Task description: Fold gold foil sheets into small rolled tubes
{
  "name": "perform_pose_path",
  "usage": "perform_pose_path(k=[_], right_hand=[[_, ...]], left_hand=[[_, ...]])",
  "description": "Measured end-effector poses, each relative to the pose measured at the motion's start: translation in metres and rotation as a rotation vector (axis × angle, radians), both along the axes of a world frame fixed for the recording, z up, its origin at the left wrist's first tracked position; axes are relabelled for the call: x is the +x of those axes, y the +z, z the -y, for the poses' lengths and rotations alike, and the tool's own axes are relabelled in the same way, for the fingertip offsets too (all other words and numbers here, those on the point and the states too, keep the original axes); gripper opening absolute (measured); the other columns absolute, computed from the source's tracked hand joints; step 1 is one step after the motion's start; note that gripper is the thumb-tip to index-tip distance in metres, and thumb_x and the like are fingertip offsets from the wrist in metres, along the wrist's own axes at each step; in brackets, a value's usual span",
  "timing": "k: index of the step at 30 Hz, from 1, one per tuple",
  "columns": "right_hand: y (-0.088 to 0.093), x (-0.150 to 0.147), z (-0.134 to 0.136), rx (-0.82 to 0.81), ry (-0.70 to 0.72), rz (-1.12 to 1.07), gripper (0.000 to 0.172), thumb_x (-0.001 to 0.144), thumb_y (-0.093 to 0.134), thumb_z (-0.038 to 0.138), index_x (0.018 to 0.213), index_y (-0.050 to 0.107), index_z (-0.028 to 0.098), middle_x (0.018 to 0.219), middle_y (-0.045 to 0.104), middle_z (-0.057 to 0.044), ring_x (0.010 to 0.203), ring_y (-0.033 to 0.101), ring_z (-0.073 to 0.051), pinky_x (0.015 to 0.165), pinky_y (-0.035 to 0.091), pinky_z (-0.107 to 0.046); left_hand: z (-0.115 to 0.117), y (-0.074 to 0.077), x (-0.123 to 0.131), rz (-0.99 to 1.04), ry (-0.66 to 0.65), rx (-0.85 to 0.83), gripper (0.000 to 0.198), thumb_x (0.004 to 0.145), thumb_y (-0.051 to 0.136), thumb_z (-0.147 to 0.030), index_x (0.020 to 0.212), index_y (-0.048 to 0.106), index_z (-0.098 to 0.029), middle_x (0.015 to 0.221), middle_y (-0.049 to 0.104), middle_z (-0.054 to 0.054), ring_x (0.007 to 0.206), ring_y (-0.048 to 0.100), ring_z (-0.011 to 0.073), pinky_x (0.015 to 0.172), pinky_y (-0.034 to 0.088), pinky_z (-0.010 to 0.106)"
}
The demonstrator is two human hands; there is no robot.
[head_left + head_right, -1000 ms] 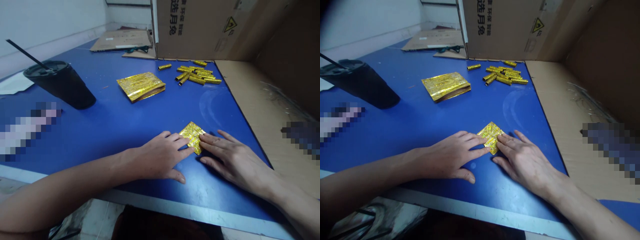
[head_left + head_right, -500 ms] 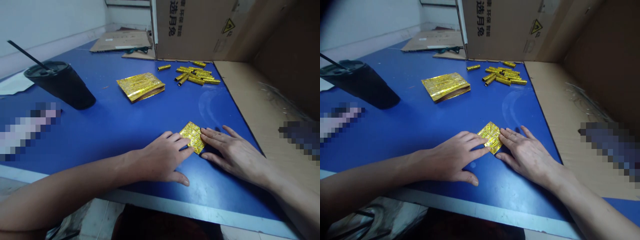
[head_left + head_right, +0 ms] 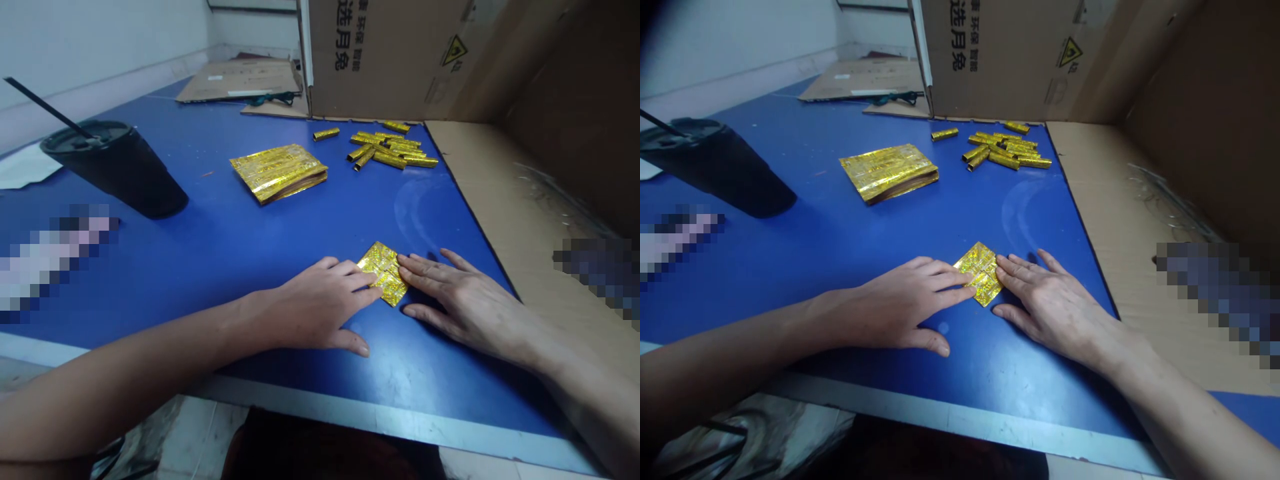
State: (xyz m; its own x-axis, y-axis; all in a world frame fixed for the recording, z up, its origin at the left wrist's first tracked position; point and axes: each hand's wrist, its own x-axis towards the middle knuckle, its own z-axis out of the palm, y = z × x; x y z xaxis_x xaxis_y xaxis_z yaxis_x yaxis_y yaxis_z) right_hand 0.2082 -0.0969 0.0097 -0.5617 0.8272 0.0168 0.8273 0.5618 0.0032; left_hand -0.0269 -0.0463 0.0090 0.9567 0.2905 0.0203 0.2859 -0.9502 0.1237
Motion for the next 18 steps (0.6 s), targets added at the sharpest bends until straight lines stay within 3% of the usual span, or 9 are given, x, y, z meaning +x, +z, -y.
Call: perform_pose_path(k=[7,14,18], right_hand=[[-0.001,0.0,-0.001,-0.006,-0.002,-0.029,0.059,0.084,0.038,0.05,0.13,0.039,0.011,0.135,0.039,-0.014,0.123,0.035,-0.025,0.101,0.027,-0.051],[0.0,-0.012,0.004,0.025,0.011,-0.028,0.08,0.081,0.034,0.06,0.139,0.015,0.008,0.144,0.015,-0.016,0.132,0.01,-0.026,0.102,0.02,-0.053],[-0.009,-0.016,0.001,-0.056,0.046,0.02,0.083,0.08,0.029,0.064,0.139,0.011,0.009,0.144,0.01,-0.016,0.132,0.007,-0.026,0.102,0.018,-0.053]], left_hand=[[0.001,0.001,0.001,0.002,-0.002,-0.003,0.068,0.073,0.047,-0.063,0.12,0.046,-0.013,0.126,0.047,0.01,0.108,0.043,0.0262,0.089,0.03,0.037],[0.002,0.001,0.001,0.023,-0.001,-0.006,0.068,0.072,0.048,-0.064,0.117,0.047,-0.014,0.121,0.051,0.01,0.106,0.045,0.0261,0.088,0.03,0.037],[0.003,0.001,0.002,0.027,0.001,-0.004,0.069,0.071,0.05,-0.064,0.118,0.047,-0.013,0.118,0.053,0.011,0.107,0.044,0.0265,0.088,0.031,0.037]])
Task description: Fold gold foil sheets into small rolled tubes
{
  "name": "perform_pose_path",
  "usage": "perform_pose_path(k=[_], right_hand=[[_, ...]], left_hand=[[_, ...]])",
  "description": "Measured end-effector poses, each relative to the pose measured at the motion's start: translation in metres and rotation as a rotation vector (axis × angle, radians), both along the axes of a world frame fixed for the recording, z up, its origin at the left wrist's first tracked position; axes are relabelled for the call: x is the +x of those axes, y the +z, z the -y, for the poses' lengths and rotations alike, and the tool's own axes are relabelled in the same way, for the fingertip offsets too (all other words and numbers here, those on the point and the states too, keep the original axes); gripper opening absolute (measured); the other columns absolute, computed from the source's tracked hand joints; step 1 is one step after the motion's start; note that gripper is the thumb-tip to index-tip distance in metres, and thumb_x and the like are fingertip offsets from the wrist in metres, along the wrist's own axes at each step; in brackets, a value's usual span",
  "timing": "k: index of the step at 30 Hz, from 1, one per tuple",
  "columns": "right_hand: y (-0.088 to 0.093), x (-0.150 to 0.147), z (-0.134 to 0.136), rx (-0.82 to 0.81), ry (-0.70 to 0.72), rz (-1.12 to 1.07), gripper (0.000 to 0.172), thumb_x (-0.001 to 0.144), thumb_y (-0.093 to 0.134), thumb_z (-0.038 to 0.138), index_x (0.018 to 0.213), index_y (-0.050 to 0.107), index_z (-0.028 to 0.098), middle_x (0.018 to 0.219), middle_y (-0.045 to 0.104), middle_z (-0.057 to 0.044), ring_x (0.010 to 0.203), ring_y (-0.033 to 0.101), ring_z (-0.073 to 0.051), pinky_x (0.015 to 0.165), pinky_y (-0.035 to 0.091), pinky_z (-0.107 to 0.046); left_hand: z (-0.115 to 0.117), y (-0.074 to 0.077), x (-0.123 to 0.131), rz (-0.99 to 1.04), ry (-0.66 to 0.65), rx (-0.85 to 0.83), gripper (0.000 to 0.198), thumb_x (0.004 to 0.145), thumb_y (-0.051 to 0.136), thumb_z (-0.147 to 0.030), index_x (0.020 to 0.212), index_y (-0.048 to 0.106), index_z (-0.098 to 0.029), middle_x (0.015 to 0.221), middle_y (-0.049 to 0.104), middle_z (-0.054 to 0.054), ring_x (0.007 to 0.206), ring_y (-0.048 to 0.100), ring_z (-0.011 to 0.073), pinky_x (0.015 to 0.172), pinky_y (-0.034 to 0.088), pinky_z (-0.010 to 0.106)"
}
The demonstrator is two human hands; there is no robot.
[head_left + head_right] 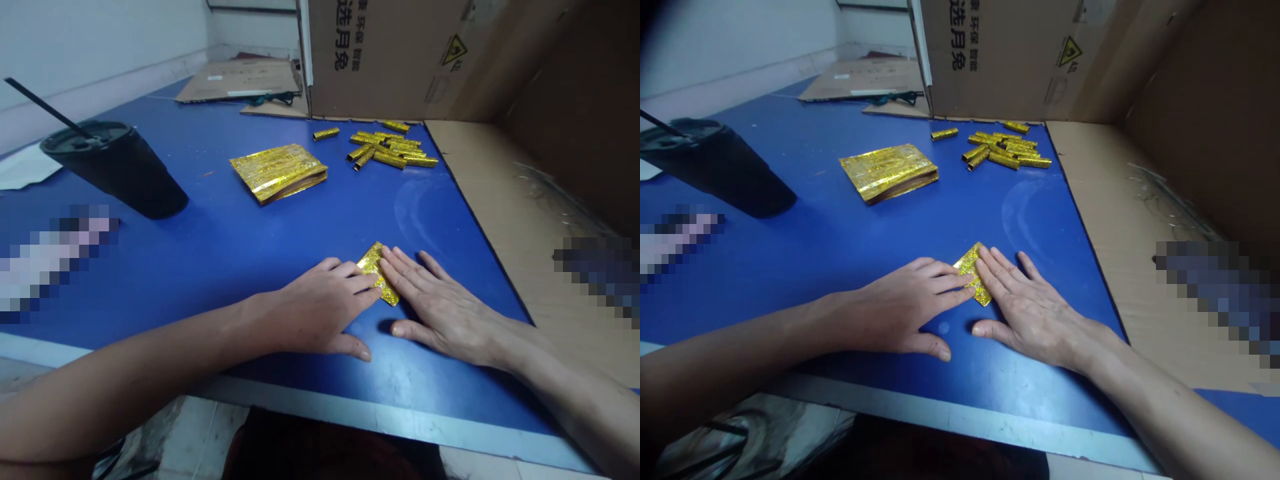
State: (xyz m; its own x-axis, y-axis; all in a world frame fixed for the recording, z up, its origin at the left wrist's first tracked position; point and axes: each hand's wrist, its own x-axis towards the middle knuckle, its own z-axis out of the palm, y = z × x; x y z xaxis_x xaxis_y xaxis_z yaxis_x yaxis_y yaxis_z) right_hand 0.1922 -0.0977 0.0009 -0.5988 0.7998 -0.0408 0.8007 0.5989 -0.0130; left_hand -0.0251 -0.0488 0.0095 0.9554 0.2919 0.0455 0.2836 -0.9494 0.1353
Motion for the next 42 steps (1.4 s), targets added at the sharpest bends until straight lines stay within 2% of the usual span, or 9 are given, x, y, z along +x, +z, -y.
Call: perform_pose_path(k=[7,12,15,19,26,31,35,38,42], right_hand=[[-0.007,0.006,-0.006,-0.026,-0.089,0.038,0.081,0.08,0.026,0.065,0.139,0.014,0.01,0.143,0.015,-0.018,0.131,0.011,-0.028,0.101,0.018,-0.056],[-0.007,0.005,-0.006,-0.029,-0.088,0.05,0.083,0.079,0.024,0.066,0.138,0.017,0.008,0.143,0.015,-0.018,0.131,0.011,-0.028,0.101,0.017,-0.056],[-0.007,0.004,-0.007,-0.032,-0.091,0.054,0.084,0.079,0.023,0.067,0.139,0.016,0.008,0.143,0.013,-0.018,0.131,0.01,-0.027,0.101,0.016,-0.055],[-0.007,0.004,-0.006,-0.041,-0.098,0.051,0.084,0.079,0.024,0.066,0.139,0.012,0.009,0.143,0.013,-0.017,0.131,0.009,-0.027,0.101,0.016,-0.055],[-0.005,0.006,-0.007,-0.083,-0.119,0.024,0.084,0.079,0.026,0.066,0.139,0.014,0.009,0.144,0.012,-0.016,0.131,0.009,-0.027,0.102,0.012,-0.056],[0.009,0.008,-0.008,-0.187,-0.131,-0.146,0.071,0.084,0.025,0.058,0.14,0.01,0.016,0.145,0.013,-0.012,0.132,0.01,-0.025,0.103,0.012,-0.054],[0.019,-0.01,-0.003,-0.235,-0.005,-0.219,0.074,0.083,0.028,0.059,0.14,0.006,0.016,0.145,0.011,-0.011,0.132,0.009,-0.024,0.104,0.011,-0.052],[0.015,-0.022,-0.004,-0.286,0.067,-0.185,0.078,0.082,0.032,0.06,0.14,0.007,0.014,0.145,0.009,-0.013,0.132,0.008,-0.025,0.105,0.013,-0.05],[0.0,-0.017,-0.018,-0.168,0.042,-0.133,0.076,0.084,0.028,0.058,0.14,0.005,0.014,0.145,0.008,-0.015,0.132,0.009,-0.025,0.104,0.011,-0.053]], left_hand=[[0.001,-0.002,0.0,0.0,0.014,-0.006,0.069,0.072,0.047,-0.064,0.119,0.046,-0.013,0.124,0.049,0.012,0.111,0.043,0.0274,0.092,0.03,0.039],[0.001,-0.012,0.003,0.071,0.026,0.012,0.085,0.074,0.031,-0.071,0.131,0.031,-0.008,0.141,0.024,0.017,0.132,0.013,0.0296,0.102,0.013,0.05],[0.0,-0.017,0.004,0.033,0.032,-0.022,0.088,0.074,0.028,-0.072,0.135,0.023,-0.008,0.143,0.016,0.017,0.133,0.005,0.0284,0.102,0.009,0.053],[0.004,-0.017,0.002,-0.026,0.043,-0.076,0.093,0.071,0.03,-0.074,0.136,0.02,-0.008,0.143,0.016,0.018,0.133,0.007,0.0295,0.102,0.006,0.053],[0.013,-0.014,-0.002,-0.045,0.057,-0.093,0.099,0.069,0.029,-0.077,0.136,0.021,-0.004,0.142,0.017,0.019,0.133,0.011,0.0282,0.106,0.005,0.044],[0.012,-0.016,-0.001,-0.032,0.052,-0.088,0.1,0.068,0.031,-0.076,0.135,0.021,-0.003,0.141,0.019,0.02,0.132,0.015,0.0299,0.105,0.008,0.044],[0.013,-0.015,0.001,-0.009,0.065,-0.075,0.1,0.065,0.037,-0.076,0.131,0.029,-0.003,0.137,0.029,0.022,0.129,0.021,0.0318,0.105,0.011,0.045],[0.014,-0.015,0.001,0.003,0.082,-0.07,0.097,0.063,0.04,-0.076,0.128,0.036,-0.004,0.132,0.037,0.022,0.126,0.028,0.0324,0.104,0.012,0.046],[0.014,-0.015,0.001,0.011,0.073,-0.073,0.101,0.063,0.038,-0.077,0.132,0.028,-0.003,0.138,0.026,0.022,0.129,0.02,0.0332,0.103,0.012,0.049]])
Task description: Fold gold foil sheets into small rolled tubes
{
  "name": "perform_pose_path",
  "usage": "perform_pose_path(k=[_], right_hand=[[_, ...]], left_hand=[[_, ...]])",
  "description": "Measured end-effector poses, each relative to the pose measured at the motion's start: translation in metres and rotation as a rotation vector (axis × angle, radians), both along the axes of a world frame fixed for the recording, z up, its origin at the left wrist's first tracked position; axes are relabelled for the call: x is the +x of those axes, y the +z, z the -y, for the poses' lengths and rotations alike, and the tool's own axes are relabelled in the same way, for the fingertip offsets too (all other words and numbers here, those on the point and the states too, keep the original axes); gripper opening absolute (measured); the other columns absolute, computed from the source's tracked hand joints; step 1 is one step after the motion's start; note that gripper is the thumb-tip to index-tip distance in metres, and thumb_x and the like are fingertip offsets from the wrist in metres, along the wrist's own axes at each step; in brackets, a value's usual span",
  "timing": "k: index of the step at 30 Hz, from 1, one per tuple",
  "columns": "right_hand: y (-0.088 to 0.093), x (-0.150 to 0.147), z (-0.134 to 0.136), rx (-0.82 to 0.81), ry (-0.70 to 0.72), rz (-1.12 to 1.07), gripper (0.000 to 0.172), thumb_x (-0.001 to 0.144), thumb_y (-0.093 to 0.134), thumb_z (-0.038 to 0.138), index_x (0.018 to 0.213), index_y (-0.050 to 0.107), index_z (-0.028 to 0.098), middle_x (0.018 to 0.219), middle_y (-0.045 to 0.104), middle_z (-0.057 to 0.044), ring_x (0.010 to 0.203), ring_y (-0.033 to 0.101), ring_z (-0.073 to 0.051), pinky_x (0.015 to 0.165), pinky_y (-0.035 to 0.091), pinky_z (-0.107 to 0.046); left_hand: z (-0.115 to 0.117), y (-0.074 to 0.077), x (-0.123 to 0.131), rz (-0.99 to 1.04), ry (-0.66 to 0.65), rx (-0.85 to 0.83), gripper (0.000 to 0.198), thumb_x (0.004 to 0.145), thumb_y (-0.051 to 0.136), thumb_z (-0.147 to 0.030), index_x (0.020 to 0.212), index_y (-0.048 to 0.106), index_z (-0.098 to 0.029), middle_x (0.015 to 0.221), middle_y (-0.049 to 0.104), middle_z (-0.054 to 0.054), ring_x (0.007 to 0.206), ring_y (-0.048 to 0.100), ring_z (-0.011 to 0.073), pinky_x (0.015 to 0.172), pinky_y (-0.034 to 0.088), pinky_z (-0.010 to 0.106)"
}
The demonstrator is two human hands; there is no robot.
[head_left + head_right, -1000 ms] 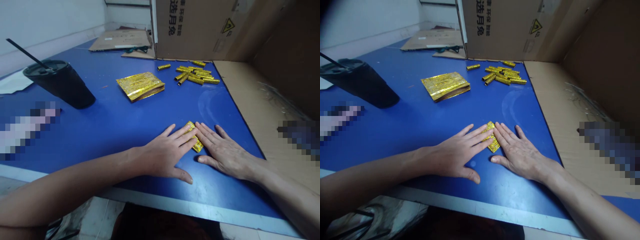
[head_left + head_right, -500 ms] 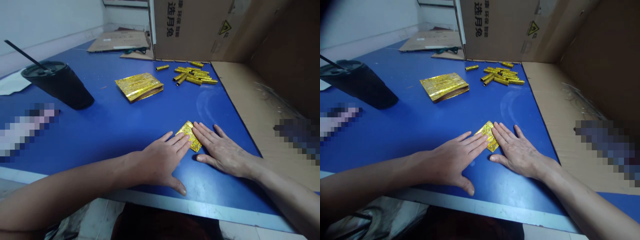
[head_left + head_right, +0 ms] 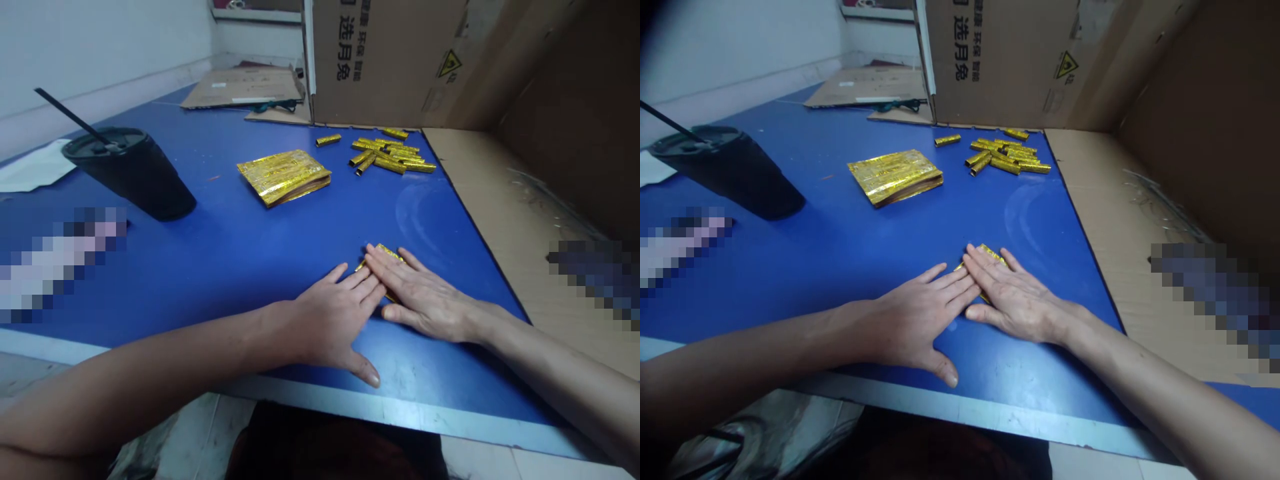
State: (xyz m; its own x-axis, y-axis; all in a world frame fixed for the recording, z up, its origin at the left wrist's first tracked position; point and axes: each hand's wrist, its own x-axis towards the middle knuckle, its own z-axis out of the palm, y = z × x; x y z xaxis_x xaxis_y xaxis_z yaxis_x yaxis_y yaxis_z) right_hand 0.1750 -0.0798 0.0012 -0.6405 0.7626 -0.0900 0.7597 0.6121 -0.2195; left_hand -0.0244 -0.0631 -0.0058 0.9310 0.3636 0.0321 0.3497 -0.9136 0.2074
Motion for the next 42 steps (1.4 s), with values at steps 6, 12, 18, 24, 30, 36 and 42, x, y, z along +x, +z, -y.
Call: perform_pose_path(k=[6,12,18,24,30,36,42], right_hand=[[-0.006,0.012,-0.021,0.047,-0.085,0.107,0.068,0.086,0.022,0.056,0.14,0.01,0.017,0.146,0.01,-0.01,0.132,0.006,-0.025,0.103,0.01,-0.055],[-0.004,0.015,-0.031,0.009,-0.181,0.073,0.059,0.089,0.011,0.051,0.139,0.016,0.021,0.146,0.011,-0.005,0.133,0.005,-0.022,0.103,0.007,-0.054],[-0.01,0.003,-0.056,0.078,-0.35,0.12,0.064,0.086,0.015,0.055,0.139,0.021,0.019,0.146,0.013,-0.01,0.132,0.008,-0.027,0.1,0.012,-0.058],[-0.012,-0.002,-0.073,0.123,-0.439,0.087,0.074,0.08,0.018,0.065,0.138,0.023,0.019,0.145,0.015,-0.011,0.132,0.01,-0.029,0.1,0.012,-0.059],[-0.006,0.0,-0.078,0.006,-0.534,-0.024,0.067,0.085,0.004,0.056,0.137,0.028,0.02,0.144,0.023,-0.009,0.131,0.015,-0.025,0.101,0.015,-0.056],[-0.012,-0.005,-0.075,0.151,-0.432,0.119,0.067,0.085,0.02,0.057,0.137,0.026,0.015,0.145,0.02,-0.013,0.132,0.014,-0.029,0.101,0.017,-0.055],[-0.016,-0.003,-0.079,0.169,-0.389,0.118,0.075,0.081,0.016,0.065,0.138,0.024,0.016,0.145,0.018,-0.014,0.132,0.012,-0.029,0.101,0.016,-0.056]], left_hand=[[-0.001,0.001,-0.001,-0.042,-0.01,0.007,0.099,0.066,0.035,-0.077,0.133,0.027,-0.004,0.14,0.022,0.022,0.131,0.016,0.0314,0.103,0.01,0.048],[0.0,-0.003,0.002,-0.042,0.006,0.019,0.102,0.065,0.033,-0.078,0.136,0.02,-0.005,0.141,0.022,0.02,0.131,0.016,0.0312,0.103,0.006,0.05],[0.001,-0.003,0.003,-0.05,0.014,0.031,0.104,0.064,0.033,-0.079,0.135,0.021,-0.004,0.141,0.019,0.02,0.132,0.013,0.0312,0.104,0.006,0.048],[0.004,0.0,0.002,-0.053,0.018,0.074,0.101,0.066,0.034,-0.077,0.134,0.024,-0.004,0.14,0.024,0.021,0.13,0.018,0.0316,0.103,0.009,0.049],[0.006,0.0,0.002,-0.04,0.02,0.103,0.1,0.066,0.034,-0.078,0.133,0.026,-0.003,0.139,0.025,0.021,0.129,0.021,0.0313,0.103,0.009,0.049],[0.005,0.0,0.001,-0.04,0.025,0.104,0.1,0.066,0.033,-0.078,0.133,0.028,-0.004,0.138,0.027,0.021,0.13,0.021,0.0313,0.103,0.009,0.049],[0.004,-0.001,0.002,-0.022,0.01,0.063,0.098,0.066,0.034,-0.077,0.134,0.026,-0.007,0.138,0.03,0.017,0.13,0.02,0.0308,0.102,0.007,0.052]])
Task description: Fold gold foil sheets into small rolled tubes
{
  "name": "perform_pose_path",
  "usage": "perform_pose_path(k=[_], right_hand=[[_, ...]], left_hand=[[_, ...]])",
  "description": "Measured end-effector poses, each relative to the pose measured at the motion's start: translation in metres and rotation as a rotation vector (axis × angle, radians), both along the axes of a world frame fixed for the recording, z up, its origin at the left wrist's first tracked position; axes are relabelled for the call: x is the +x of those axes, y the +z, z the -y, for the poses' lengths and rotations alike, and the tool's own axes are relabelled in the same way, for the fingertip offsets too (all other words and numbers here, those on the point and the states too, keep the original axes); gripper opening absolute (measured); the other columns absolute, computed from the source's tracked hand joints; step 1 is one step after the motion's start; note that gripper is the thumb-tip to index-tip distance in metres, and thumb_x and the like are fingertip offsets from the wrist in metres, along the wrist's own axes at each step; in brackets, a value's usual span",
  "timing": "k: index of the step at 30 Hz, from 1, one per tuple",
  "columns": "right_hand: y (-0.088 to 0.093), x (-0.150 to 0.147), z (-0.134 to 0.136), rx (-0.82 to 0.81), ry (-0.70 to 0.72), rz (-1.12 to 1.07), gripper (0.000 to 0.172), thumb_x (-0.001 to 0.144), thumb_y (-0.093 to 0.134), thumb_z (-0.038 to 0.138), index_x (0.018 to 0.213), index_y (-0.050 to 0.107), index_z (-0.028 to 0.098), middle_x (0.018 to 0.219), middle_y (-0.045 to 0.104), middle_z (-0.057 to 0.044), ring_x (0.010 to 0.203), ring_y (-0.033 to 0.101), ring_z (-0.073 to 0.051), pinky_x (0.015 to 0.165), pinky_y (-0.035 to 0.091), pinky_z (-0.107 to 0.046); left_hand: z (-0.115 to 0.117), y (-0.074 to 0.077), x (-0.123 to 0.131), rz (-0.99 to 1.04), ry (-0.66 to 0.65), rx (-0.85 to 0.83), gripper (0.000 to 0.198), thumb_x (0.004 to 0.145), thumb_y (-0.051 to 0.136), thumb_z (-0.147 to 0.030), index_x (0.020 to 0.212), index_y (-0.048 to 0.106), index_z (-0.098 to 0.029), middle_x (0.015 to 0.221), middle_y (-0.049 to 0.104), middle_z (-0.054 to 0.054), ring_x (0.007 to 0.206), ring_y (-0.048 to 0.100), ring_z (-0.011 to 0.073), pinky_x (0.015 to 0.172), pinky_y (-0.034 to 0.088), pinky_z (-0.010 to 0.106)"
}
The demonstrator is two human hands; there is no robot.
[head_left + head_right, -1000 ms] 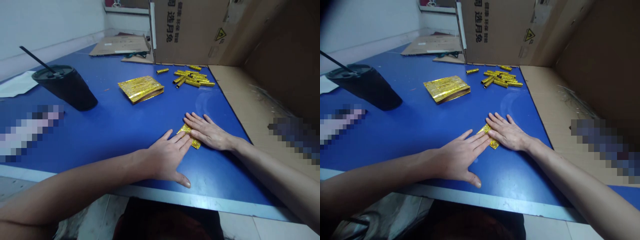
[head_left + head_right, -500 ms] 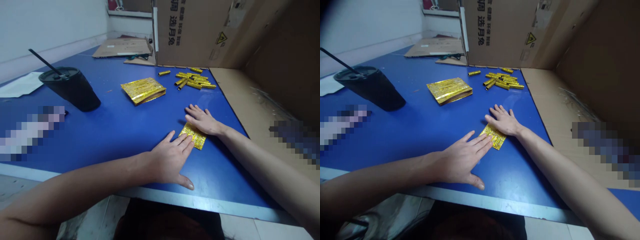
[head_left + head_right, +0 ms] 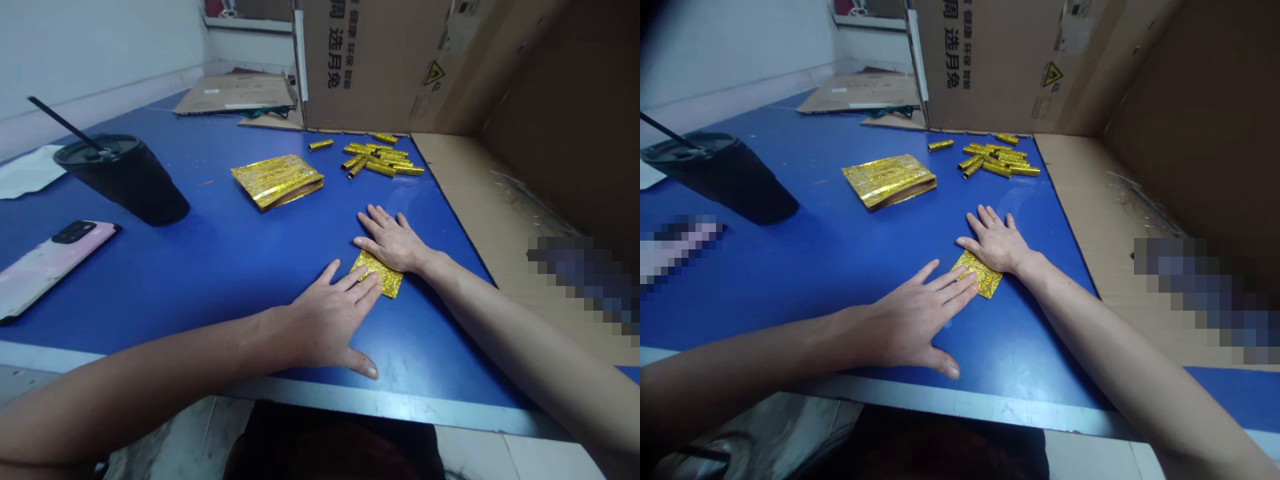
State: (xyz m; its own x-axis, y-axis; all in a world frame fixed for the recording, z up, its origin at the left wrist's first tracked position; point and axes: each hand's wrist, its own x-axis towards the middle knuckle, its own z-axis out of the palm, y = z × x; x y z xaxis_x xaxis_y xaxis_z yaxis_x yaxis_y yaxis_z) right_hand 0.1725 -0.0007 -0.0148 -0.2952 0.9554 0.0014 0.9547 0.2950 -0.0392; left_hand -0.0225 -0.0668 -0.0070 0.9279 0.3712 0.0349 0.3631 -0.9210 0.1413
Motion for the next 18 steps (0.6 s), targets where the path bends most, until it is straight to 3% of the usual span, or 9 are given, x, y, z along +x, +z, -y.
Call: perform_pose_path(k=[7,14,18], right_hand=[[-0.001,-0.001,-0.001,-0.016,-0.005,0.008,0.079,0.08,0.013,0.067,0.138,0.022,0.015,0.145,0.015,-0.015,0.132,0.01,-0.03,0.101,0.014,-0.056],[0.001,-0.001,0.0,-0.024,-0.006,0.01,0.079,0.08,0.014,0.067,0.139,0.022,0.015,0.145,0.015,-0.015,0.132,0.01,-0.029,0.102,0.013,-0.055],[0.0,-0.001,-0.001,-0.026,-0.006,0.01,0.078,0.08,0.014,0.066,0.139,0.022,0.015,0.145,0.015,-0.015,0.132,0.01,-0.029,0.102,0.012,-0.054]], left_hand=[[-0.001,0.001,0.002,0.008,-0.021,-0.004,0.099,0.065,0.035,-0.078,0.131,0.031,-0.004,0.136,0.033,0.02,0.128,0.025,0.0302,0.103,0.013,0.045],[-0.01,0.017,0.02,0.001,-0.07,0.026,0.092,0.065,0.045,-0.072,0.129,0.036,-0.007,0.123,0.048,0.017,0.115,0.041,0.0309,0.097,0.025,0.04],[-0.012,0.013,0.027,0.007,-0.08,0.067,0.088,0.067,0.042,-0.073,0.123,0.044,-0.006,0.115,0.052,0.017,0.108,0.045,0.0332,0.093,0.029,0.041]])
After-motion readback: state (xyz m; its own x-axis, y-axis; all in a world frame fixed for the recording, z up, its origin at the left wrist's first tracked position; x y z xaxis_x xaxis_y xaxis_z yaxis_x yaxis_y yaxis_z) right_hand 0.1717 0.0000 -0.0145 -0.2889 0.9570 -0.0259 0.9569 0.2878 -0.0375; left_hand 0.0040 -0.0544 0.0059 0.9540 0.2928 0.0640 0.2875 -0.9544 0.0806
